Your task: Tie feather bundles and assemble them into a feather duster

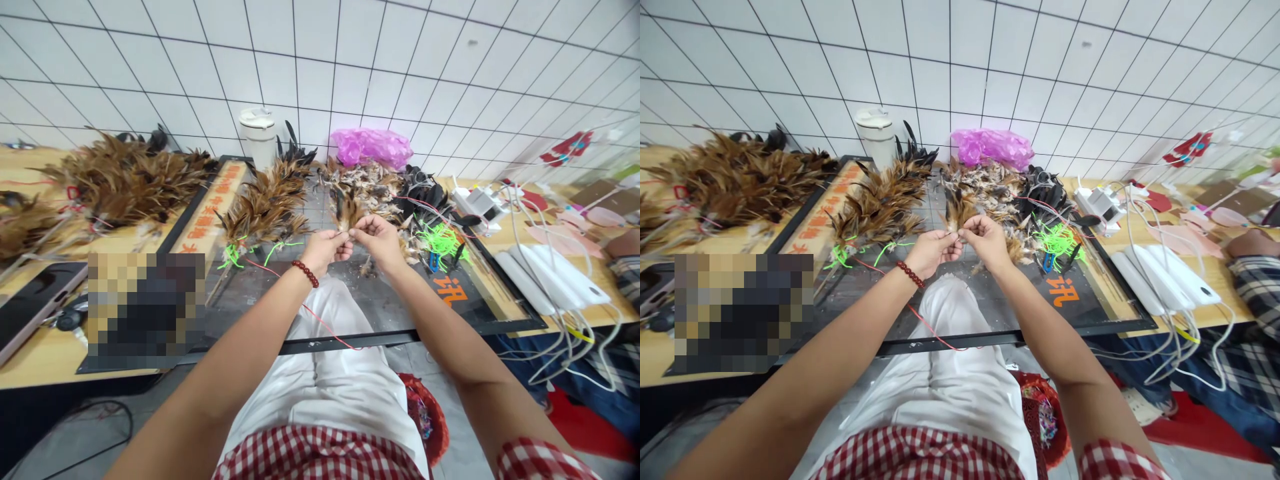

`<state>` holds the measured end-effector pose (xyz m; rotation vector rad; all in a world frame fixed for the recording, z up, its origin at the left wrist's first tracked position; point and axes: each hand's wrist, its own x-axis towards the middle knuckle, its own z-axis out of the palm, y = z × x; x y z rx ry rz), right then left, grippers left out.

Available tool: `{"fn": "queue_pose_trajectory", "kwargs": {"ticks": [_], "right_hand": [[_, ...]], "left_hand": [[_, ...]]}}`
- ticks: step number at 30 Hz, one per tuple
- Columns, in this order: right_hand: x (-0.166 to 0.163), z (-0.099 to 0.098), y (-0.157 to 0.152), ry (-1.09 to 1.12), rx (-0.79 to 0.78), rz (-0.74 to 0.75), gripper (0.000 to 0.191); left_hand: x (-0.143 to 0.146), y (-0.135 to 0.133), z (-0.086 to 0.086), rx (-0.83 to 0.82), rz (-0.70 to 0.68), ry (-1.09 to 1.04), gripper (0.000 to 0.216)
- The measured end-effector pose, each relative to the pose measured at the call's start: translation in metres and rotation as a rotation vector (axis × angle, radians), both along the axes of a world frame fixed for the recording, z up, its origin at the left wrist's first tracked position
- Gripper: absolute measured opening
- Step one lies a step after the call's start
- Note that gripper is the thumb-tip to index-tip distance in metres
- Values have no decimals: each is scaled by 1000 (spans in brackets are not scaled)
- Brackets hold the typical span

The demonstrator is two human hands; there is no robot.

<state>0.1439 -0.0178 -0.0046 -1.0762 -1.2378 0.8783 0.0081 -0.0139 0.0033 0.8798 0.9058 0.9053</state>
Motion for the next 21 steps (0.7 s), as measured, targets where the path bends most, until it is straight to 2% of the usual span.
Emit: {"fn": "queue_pose_trajectory", "kwargs": {"ticks": [3,5,6,8,11,12,14,15,17,19,21], "right_hand": [[7,-1,4,-30,11,-12,23],[16,-1,7,-110,27,-85,18],[22,-1,7,-212,31,-121,15],[33,0,7,-551,37,-144,14],[39,2,1,-1112,47,-82,17],[39,2,-1,-1231,48,-71,16],[37,3,-3,-1325,44,-82,17],[36,3,-2,-1297,50,-108,18],[35,3,1,-1085,72,-190,17],[36,3,6,-719,48,-238,12],[36,4,10,-338,-33,-190,15]], "left_hand": [[-1,1,1,41,-10,74,19],[-2,4,1,47,69,47,18],[-4,6,1,43,122,7,17],[-6,10,2,27,223,-78,14],[-9,14,1,11,312,-130,14],[-9,14,1,8,326,-132,14],[-8,14,1,9,338,-133,13],[-8,14,1,11,345,-135,13],[-7,13,1,11,361,-137,13],[-7,13,1,9,358,-139,13],[-7,12,1,2,322,-139,12]]}}
